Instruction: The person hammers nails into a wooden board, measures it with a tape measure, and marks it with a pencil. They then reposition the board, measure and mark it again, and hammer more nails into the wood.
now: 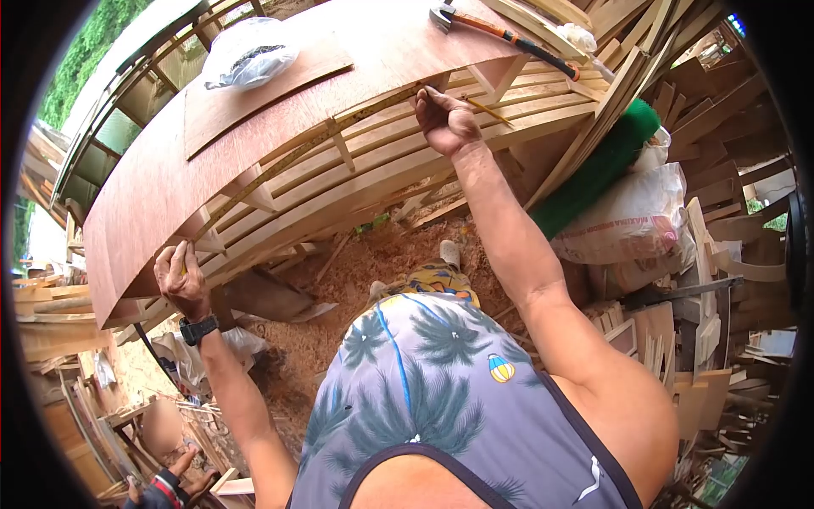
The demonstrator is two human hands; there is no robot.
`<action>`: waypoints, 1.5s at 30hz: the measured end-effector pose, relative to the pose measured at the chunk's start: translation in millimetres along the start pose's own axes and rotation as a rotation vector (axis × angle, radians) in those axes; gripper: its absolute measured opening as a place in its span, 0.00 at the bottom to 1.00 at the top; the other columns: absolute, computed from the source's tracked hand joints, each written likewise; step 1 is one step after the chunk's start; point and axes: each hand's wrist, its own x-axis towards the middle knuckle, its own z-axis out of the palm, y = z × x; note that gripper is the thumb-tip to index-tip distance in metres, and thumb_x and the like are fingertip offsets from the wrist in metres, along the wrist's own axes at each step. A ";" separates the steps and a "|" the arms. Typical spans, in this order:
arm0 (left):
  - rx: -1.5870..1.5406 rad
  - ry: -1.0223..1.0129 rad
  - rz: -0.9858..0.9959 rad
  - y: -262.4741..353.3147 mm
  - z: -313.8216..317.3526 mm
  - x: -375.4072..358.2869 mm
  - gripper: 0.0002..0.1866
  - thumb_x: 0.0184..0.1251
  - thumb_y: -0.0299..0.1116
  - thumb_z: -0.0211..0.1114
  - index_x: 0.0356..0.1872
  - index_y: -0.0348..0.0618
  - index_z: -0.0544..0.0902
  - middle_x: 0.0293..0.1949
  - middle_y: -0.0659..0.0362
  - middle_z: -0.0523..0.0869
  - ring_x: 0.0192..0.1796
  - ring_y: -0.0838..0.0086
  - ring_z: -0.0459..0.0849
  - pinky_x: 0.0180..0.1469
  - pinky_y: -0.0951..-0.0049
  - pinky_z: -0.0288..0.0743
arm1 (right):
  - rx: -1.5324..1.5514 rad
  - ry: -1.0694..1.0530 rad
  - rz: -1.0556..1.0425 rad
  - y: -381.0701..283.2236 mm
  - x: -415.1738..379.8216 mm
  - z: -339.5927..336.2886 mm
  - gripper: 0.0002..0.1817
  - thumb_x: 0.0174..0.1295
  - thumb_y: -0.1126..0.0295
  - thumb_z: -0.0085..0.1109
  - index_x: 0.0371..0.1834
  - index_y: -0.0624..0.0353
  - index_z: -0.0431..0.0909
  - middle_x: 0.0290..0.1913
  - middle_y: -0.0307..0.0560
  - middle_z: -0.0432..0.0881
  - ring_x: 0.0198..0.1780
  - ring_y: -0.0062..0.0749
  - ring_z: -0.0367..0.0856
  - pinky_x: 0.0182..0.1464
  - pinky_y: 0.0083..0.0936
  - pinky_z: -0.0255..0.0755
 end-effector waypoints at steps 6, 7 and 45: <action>0.092 0.036 0.053 15.7 3.3 12.5 0.08 0.60 0.26 0.78 0.40 0.42 0.93 0.39 0.57 0.88 0.43 0.62 0.84 0.48 0.61 0.78 | 0.011 0.009 -0.021 -11.2 2.7 2.8 0.09 0.74 0.77 0.53 0.50 0.69 0.82 0.44 0.53 0.89 0.47 0.40 0.90 0.54 0.33 0.87; 0.083 0.049 0.054 16.4 5.3 12.7 0.08 0.59 0.25 0.78 0.40 0.42 0.93 0.39 0.57 0.88 0.43 0.62 0.84 0.48 0.62 0.78 | 0.006 0.027 -0.027 -13.3 3.6 2.9 0.09 0.74 0.77 0.53 0.50 0.69 0.82 0.44 0.53 0.89 0.47 0.40 0.90 0.54 0.33 0.87; 0.038 0.065 0.052 14.5 9.8 28.6 0.08 0.59 0.26 0.78 0.40 0.44 0.94 0.43 0.56 0.91 0.44 0.63 0.85 0.49 0.65 0.79 | -0.270 -0.012 -0.027 -0.5 -12.0 8.9 0.14 0.71 0.79 0.51 0.55 0.65 0.83 0.48 0.53 0.90 0.50 0.39 0.89 0.54 0.36 0.86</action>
